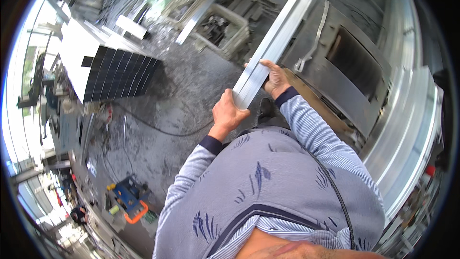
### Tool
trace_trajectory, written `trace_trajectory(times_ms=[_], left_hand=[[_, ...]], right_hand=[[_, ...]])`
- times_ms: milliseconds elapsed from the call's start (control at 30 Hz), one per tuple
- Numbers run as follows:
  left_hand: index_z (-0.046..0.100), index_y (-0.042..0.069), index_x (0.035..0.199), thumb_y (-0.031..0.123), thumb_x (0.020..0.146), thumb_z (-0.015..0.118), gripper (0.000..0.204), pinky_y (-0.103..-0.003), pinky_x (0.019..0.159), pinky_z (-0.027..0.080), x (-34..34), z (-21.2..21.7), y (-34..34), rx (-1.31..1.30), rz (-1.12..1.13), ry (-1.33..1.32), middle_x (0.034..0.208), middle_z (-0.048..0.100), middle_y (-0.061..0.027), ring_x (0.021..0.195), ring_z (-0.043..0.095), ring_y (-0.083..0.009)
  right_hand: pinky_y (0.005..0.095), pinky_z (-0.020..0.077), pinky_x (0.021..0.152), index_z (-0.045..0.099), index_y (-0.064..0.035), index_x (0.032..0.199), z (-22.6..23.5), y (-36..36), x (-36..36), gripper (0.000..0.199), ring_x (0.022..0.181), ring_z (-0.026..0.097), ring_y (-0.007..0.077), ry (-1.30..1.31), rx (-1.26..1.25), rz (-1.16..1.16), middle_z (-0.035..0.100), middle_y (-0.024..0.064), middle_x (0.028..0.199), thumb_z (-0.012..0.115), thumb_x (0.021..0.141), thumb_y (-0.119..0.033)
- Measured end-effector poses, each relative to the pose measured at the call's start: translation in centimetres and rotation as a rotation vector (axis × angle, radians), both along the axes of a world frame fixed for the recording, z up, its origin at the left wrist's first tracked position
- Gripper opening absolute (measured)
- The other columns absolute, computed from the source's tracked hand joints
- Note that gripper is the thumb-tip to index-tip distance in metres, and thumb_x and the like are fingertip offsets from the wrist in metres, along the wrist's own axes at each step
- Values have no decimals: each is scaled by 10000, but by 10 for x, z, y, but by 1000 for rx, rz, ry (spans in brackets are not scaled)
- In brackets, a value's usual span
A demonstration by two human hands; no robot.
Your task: The person repeatedly picks up long white metal profiles from a stack, carries them to a machine, places them on the machine's surface, and returns to the stack. This cycle is repeated multiple times throughout the clip.
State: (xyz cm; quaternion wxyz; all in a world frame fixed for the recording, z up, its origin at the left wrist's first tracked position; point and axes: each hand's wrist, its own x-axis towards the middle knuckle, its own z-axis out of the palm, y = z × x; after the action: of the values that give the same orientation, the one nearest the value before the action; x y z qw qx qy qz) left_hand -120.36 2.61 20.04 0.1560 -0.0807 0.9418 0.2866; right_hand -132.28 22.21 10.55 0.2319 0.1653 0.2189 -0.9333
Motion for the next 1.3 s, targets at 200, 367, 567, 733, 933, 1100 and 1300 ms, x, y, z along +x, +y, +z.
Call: trace_trajectory(times_ms=[200, 367, 567, 733, 933, 1100, 1300], left_hand=[[564, 17, 1218, 323, 725, 891, 666, -565, 918, 584, 108, -5, 12, -33, -65, 137, 1138, 712, -230, 1064, 733, -470], [564, 17, 1228, 331, 758, 897, 656, -568, 903, 584, 176, -5, 28, -7, -109, 216, 1128, 707, -226, 1058, 732, -464], [571, 18, 1284, 349, 761, 901, 702, -565, 905, 592, 208, -3, 49, -33, -167, 239, 1145, 710, -221, 1063, 739, -455], [560, 11, 1471, 403, 759, 912, 886, -540, 950, 609, 207, 1, 69, -12, -167, 165, 1209, 755, -241, 1114, 763, -445], [544, 7, 1524, 443, 765, 907, 948, -524, 968, 615, 183, 1, 123, 19, -182, 106, 1159, 793, -283, 1084, 789, -449], [528, -18, 1514, 452, 786, 899, 942, -525, 951, 620, 161, 4, 157, 13, -231, 70, 1142, 785, -303, 1067, 786, -463], [500, -33, 1526, 465, 818, 903, 954, -534, 927, 620, 145, 1, 185, -21, -247, 61, 1145, 772, -304, 1052, 780, -473]], right_hand=[[578, 580, 1147, 653, 31, 1355, 11, 15, 109, 476, 1243, 748, 392, 4, 124, -4, 766, 225, 1262, 801, 966, -198], [585, 587, 1132, 639, 15, 1367, 26, 37, 175, 470, 1257, 743, 390, 29, 161, -62, 754, 236, 1282, 787, 989, -222], [571, 593, 1120, 616, 14, 1389, 34, 72, 208, 487, 1187, 764, 395, 66, 140, -145, 757, 262, 1288, 778, 1003, -235], [568, 582, 1139, 613, 30, 1414, 27, 104, 210, 519, 1264, 737, 399, 70, 111, -139, 745, 247, 1309, 772, 1019, -266], [549, 564, 1173, 578, 57, 1444, 13, 155, 191, 577, 1303, 722, 408, 57, 100, -135, 712, 303, 1399, 761, 1045, -317], [525, 557, 1186, 560, 63, 1476, 1, 186, 179, 596, 1300, 728, 388, 24, 37, -157, 716, 314, 1392, 743, 1067, -329], [505, 563, 1173, 553, 46, 1507, -4, 196, 176, 623, 1285, 735, 368, 68, 14, -107, 714, 313, 1404, 752, 1062, -342]])
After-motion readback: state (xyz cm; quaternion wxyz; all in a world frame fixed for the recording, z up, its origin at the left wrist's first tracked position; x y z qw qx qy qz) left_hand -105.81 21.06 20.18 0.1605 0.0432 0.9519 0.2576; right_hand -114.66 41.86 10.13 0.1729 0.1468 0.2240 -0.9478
